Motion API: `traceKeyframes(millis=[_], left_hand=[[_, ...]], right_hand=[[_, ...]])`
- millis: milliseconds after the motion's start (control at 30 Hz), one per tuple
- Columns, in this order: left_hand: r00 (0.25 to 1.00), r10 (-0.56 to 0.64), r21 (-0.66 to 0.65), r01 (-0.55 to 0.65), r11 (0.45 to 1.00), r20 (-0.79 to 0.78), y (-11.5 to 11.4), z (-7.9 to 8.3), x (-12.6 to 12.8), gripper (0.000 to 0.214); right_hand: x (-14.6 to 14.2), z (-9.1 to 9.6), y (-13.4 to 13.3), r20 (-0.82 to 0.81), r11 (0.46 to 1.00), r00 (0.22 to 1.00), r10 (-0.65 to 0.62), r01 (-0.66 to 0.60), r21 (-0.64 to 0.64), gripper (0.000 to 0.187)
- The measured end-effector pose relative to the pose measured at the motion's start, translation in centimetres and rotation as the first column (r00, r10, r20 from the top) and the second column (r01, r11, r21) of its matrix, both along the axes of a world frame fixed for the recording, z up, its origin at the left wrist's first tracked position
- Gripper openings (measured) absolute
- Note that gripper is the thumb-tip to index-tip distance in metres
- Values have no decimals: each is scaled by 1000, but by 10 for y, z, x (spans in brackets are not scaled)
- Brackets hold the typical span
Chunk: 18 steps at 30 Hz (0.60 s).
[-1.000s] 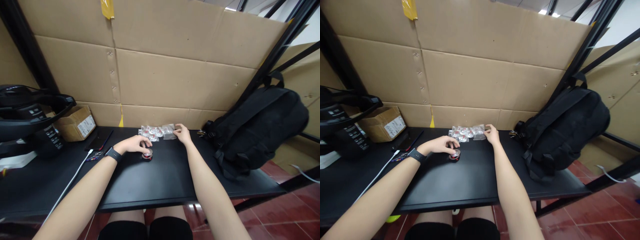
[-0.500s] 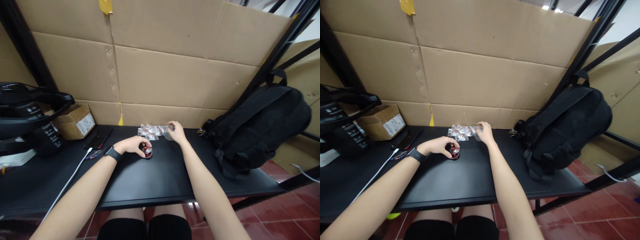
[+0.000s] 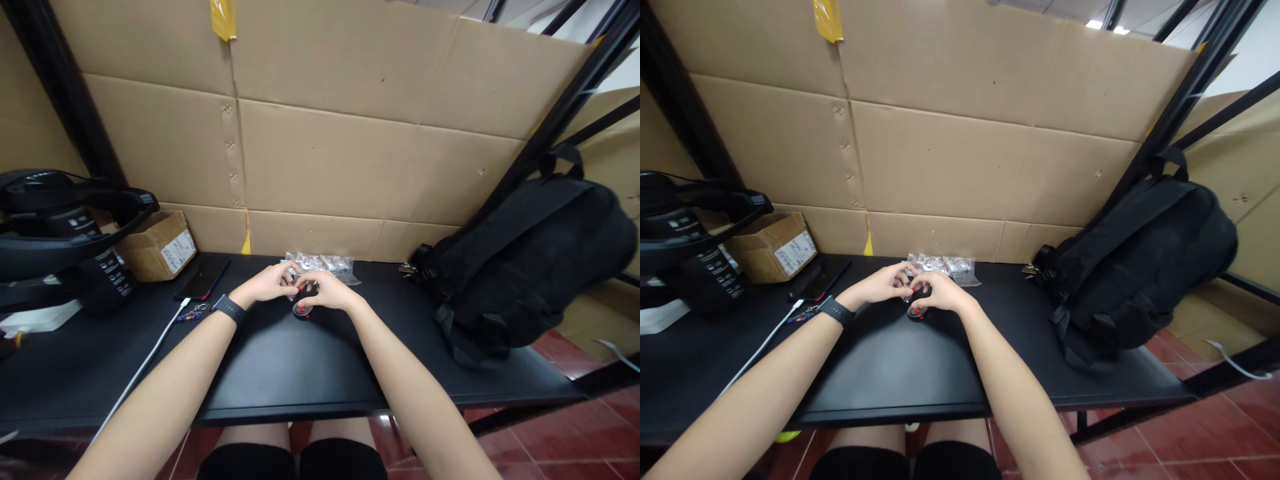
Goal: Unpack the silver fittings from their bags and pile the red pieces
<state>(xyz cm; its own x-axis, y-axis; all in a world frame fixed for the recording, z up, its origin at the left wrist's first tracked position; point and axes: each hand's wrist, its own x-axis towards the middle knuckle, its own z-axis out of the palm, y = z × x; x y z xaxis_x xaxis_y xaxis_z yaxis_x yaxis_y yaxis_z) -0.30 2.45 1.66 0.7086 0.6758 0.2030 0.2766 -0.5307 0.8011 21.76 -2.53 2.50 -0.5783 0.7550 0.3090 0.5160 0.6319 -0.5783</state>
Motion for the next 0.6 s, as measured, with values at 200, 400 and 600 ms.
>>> traceKeyframes(millis=[200, 400, 600], left_hand=[[970, 159, -125, -137, 983, 185, 0, -2, 9, 51], [949, 176, -210, -123, 970, 260, -9, 4, 16, 51], [906, 138, -229, -47, 972, 400, -7, 3, 20, 30]], right_hand=[[-7, 0, 0, -57, 978, 993, -104, 113, 178, 26], [-5, 0, 0, -146, 979, 979, -143, 162, 123, 21], [-5, 2, -3, -344, 984, 923, -173, 179, -15, 41]])
